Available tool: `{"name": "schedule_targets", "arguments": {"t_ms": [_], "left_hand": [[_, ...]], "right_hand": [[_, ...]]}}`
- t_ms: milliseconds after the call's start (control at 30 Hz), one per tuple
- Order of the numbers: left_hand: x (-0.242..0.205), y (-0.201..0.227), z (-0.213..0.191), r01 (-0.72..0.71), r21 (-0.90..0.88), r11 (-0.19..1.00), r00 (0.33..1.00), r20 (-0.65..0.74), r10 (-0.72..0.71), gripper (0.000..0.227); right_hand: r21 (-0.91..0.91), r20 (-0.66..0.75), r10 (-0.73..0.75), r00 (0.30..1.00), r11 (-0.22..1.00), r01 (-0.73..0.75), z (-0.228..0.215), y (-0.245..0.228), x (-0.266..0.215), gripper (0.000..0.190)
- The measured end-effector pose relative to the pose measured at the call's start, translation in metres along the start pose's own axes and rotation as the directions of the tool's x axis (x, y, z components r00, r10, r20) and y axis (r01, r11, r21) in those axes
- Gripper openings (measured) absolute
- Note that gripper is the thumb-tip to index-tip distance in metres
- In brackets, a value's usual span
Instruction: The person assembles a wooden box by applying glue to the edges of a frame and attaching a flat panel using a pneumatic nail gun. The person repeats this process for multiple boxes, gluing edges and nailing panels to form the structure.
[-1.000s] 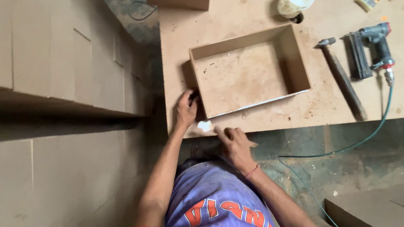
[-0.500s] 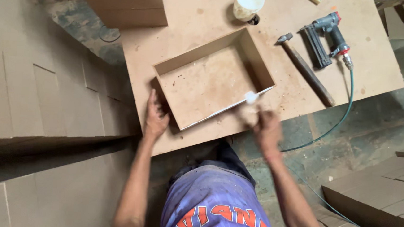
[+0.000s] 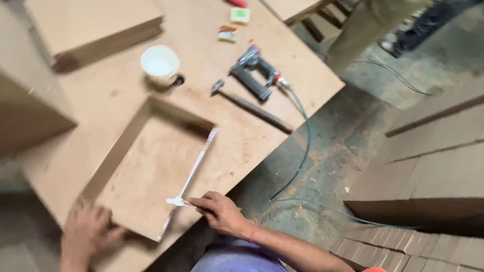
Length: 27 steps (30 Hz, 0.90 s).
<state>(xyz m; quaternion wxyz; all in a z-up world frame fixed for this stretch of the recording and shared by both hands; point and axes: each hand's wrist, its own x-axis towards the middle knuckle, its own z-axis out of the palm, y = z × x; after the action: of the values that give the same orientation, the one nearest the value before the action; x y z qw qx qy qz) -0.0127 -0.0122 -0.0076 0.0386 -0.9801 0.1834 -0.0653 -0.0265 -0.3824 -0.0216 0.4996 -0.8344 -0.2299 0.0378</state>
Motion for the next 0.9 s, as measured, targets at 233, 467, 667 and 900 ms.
{"name": "schedule_targets", "arguments": {"t_ms": [233,467,667,900], "left_hand": [[-0.011,0.124,0.055,0.175,-0.116,0.978,0.967,-0.165,-0.193,0.050],[0.108,0.215,0.047,0.280,-0.280,0.918,0.960,0.061,-0.273,0.030],[0.131,0.201,0.006,0.171,-0.592,0.787,0.985,0.076,-0.157,0.023],[0.053,0.127,-0.015,0.054,-0.659,0.750,0.912,-0.273,-0.306,0.019]], "right_hand": [[0.287,-0.330,0.199,0.923,0.952,-0.103,-0.046,0.052,-0.029,0.025],[0.758,-0.273,0.568,0.776,0.624,-0.190,-0.046,0.069,-0.020,0.032],[0.614,-0.406,0.514,0.756,0.766,-0.191,-0.045,0.070,-0.022,0.030],[0.137,-0.478,0.316,0.819,0.948,-0.286,-0.048,0.069,-0.047,0.031]]}}
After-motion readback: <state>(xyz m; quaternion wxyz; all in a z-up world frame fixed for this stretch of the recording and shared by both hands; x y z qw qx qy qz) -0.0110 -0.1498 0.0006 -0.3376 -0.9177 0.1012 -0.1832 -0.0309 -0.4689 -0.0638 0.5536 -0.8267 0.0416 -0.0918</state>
